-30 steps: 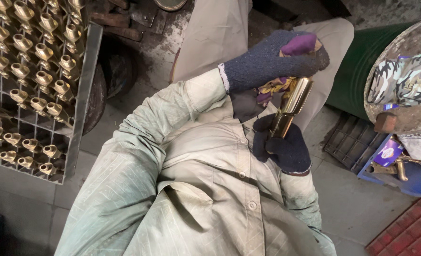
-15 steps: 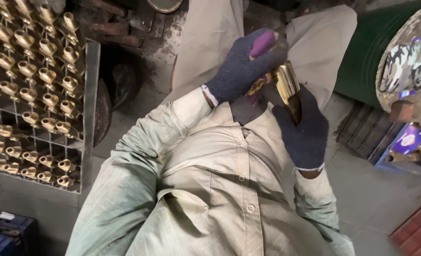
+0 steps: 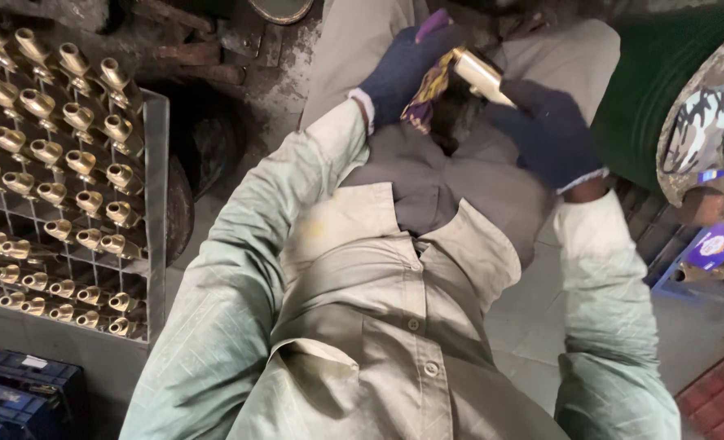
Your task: The person uses a small piece of abrasive cloth or sandpaper by hand to polish and clean the outer surfaces of brass components, picking them up individually from an organized tray, rubbing their cylindrical profiles, and then placing them back down or sorting them near a workstation.
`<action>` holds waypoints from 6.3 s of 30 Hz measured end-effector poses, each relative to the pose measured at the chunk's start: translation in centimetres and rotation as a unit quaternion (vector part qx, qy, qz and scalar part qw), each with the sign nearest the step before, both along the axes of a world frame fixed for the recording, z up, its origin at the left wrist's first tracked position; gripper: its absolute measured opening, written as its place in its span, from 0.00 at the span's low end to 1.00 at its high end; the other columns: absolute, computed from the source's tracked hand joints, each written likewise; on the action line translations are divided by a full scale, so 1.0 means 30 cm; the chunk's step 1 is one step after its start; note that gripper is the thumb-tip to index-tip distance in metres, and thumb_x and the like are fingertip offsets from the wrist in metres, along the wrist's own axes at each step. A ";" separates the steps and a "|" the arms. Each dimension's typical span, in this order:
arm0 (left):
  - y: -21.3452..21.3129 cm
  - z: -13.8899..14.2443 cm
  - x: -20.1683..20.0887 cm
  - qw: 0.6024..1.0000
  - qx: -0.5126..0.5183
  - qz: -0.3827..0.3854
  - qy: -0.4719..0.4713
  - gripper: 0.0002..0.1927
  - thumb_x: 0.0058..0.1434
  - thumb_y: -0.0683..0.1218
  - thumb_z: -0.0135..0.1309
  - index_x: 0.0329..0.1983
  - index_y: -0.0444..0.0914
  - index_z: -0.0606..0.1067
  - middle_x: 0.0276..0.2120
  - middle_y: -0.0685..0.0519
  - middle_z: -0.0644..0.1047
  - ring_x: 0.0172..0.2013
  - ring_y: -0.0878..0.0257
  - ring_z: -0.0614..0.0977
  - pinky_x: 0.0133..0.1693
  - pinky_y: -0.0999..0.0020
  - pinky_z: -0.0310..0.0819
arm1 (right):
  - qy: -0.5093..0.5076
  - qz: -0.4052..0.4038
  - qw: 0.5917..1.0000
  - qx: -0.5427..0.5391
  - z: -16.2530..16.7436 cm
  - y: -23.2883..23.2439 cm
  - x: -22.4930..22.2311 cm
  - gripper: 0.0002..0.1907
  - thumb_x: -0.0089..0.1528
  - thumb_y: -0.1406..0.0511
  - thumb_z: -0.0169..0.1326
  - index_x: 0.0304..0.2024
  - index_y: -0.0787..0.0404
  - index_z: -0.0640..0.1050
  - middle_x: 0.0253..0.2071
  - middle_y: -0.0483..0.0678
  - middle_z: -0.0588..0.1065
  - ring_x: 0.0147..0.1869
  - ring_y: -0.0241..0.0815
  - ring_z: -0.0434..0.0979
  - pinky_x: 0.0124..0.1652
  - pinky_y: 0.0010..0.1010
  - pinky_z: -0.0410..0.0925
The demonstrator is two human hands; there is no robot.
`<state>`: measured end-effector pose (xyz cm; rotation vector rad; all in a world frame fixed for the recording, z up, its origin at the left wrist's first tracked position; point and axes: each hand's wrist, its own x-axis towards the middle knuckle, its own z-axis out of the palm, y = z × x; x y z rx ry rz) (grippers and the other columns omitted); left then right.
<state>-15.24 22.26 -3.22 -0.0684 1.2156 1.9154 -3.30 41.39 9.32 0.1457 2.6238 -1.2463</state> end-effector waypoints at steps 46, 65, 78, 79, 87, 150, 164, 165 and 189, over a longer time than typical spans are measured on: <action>0.034 0.082 0.082 0.999 -0.002 -0.017 0.033 0.19 0.64 0.56 0.55 0.43 0.35 0.78 0.31 0.52 0.78 0.31 0.65 0.79 0.34 0.64 0.76 | -0.168 -0.131 0.977 -0.032 0.148 -0.052 0.142 0.24 0.67 0.62 0.56 0.64 0.63 0.73 0.29 0.46 0.75 0.22 0.37 0.73 0.25 0.31 0.66; 0.007 0.437 0.215 0.896 0.121 -0.172 0.390 0.13 0.73 0.50 0.54 0.46 0.33 0.76 0.40 0.52 0.77 0.42 0.65 0.81 0.49 0.68 0.76 | 0.065 -0.211 0.973 0.065 0.337 -0.396 0.586 0.47 0.55 0.64 0.70 0.72 0.67 0.64 0.62 0.62 0.74 0.54 0.51 0.82 0.52 0.38 0.74; 0.000 0.440 0.239 0.938 0.079 -0.193 0.278 0.16 0.68 0.52 0.56 0.48 0.36 0.78 0.34 0.54 0.77 0.33 0.67 0.78 0.38 0.69 0.74 | 0.065 -0.204 0.974 0.069 0.327 -0.391 0.597 0.48 0.54 0.64 0.72 0.72 0.68 0.64 0.64 0.62 0.73 0.60 0.53 0.80 0.55 0.39 0.73; 0.002 0.440 0.238 0.946 0.070 -0.203 0.242 0.16 0.66 0.52 0.56 0.49 0.36 0.78 0.32 0.54 0.77 0.30 0.68 0.77 0.36 0.69 0.73 | 0.061 -0.206 0.974 0.070 0.326 -0.391 0.595 0.48 0.53 0.64 0.72 0.72 0.68 0.64 0.63 0.61 0.73 0.57 0.52 0.80 0.54 0.38 0.73; -0.002 0.452 0.226 0.916 0.119 -0.166 0.346 0.15 0.73 0.51 0.54 0.37 0.34 0.70 0.38 0.54 0.78 0.42 0.69 0.79 0.49 0.70 0.76 | 0.035 -0.218 0.975 0.028 0.307 -0.380 0.578 0.46 0.52 0.66 0.70 0.70 0.68 0.65 0.53 0.55 0.75 0.43 0.42 0.79 0.45 0.33 0.73; 0.086 -0.071 -0.051 0.988 0.078 0.028 -0.134 0.16 0.66 0.52 0.57 0.49 0.38 0.75 0.35 0.51 0.79 0.32 0.61 0.82 0.32 0.63 0.79 | 0.332 0.071 0.868 0.363 -0.295 0.265 -0.065 0.23 0.62 0.56 0.65 0.55 0.59 0.80 0.39 0.49 0.75 0.43 0.49 0.76 0.41 0.39 0.67; 0.081 -0.091 -0.065 0.986 0.085 0.099 -0.100 0.14 0.67 0.49 0.57 0.50 0.36 0.75 0.40 0.50 0.80 0.38 0.61 0.83 0.40 0.63 0.80 | 0.263 0.089 0.885 0.374 -0.368 0.277 -0.105 0.15 0.62 0.53 0.66 0.42 0.53 0.79 0.36 0.45 0.76 0.40 0.46 0.77 0.40 0.38 0.67; 0.090 -0.094 -0.061 0.986 0.092 0.093 -0.102 0.15 0.68 0.50 0.57 0.50 0.36 0.76 0.40 0.50 0.80 0.38 0.62 0.83 0.40 0.64 0.80 | 0.251 0.084 0.884 0.386 -0.360 0.275 -0.096 0.15 0.63 0.52 0.66 0.41 0.52 0.80 0.34 0.46 0.75 0.40 0.46 0.77 0.38 0.38 0.66; 0.089 -0.159 -0.043 0.988 0.044 0.076 -0.127 0.20 0.67 0.54 0.57 0.56 0.39 0.73 0.42 0.51 0.78 0.38 0.62 0.80 0.37 0.60 0.80 | 0.232 0.069 0.955 0.174 -0.365 0.278 -0.093 0.16 0.65 0.58 0.65 0.49 0.61 0.82 0.40 0.50 0.80 0.44 0.49 0.81 0.43 0.35 0.72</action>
